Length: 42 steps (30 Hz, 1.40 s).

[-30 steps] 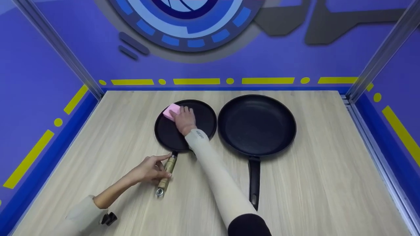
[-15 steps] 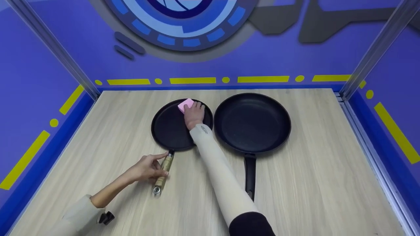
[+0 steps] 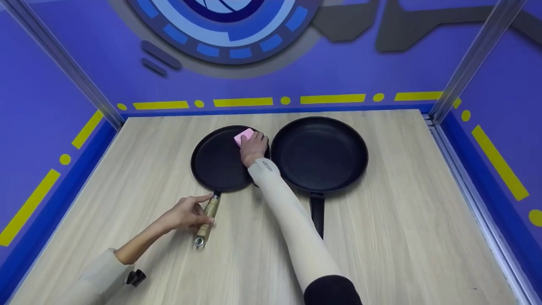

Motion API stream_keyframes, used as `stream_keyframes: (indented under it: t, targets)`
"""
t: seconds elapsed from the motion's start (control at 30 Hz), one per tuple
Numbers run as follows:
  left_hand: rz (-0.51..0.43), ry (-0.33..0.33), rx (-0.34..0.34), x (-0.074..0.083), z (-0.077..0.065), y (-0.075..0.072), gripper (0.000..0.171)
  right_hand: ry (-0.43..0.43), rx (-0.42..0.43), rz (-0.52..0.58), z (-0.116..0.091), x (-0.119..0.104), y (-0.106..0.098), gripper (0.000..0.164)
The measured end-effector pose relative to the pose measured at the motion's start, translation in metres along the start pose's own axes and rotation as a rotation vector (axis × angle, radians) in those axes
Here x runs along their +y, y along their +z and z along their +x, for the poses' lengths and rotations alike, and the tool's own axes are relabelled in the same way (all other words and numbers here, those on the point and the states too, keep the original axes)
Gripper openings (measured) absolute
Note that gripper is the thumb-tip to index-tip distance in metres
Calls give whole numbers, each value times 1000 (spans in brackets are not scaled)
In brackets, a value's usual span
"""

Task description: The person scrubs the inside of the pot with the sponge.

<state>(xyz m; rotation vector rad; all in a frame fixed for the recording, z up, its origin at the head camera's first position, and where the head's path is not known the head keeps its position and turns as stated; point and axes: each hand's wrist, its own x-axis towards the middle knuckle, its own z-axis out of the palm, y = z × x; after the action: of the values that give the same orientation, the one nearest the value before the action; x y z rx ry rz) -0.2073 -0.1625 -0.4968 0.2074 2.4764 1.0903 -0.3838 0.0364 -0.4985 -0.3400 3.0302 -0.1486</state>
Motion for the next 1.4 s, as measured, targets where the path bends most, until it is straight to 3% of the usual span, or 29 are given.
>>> stream_keyframes:
  t: [0.2, 0.43, 0.57, 0.73, 0.93, 1.17, 1.4]
  targets:
    - [3, -22, 11, -1, 1, -2, 81, -6, -25, -24, -10, -5, 0, 32]
    - [4, -45, 9, -1, 1, -6, 81, -84, -41, -86, -28, -10, 2, 33]
    - [-14, -52, 2, -2, -1, -6, 81, -111, -1, -98, -41, -16, 8, 31]
    - [-6, -14, 20, -5, 1, -6, 80, -134, 61, -95, -56, -26, 16, 27]
    - [-7, -1, 32, -6, 3, -7, 80, -162, 116, -92, -63, -32, 19, 23]
    - [-20, 6, 13, -2, 2, -5, 80, -275, 99, 3, -66, -41, 25, 26]
    - [34, 59, -1, 1, 0, -1, 79, -425, 42, 108, -58, -53, 24, 26]
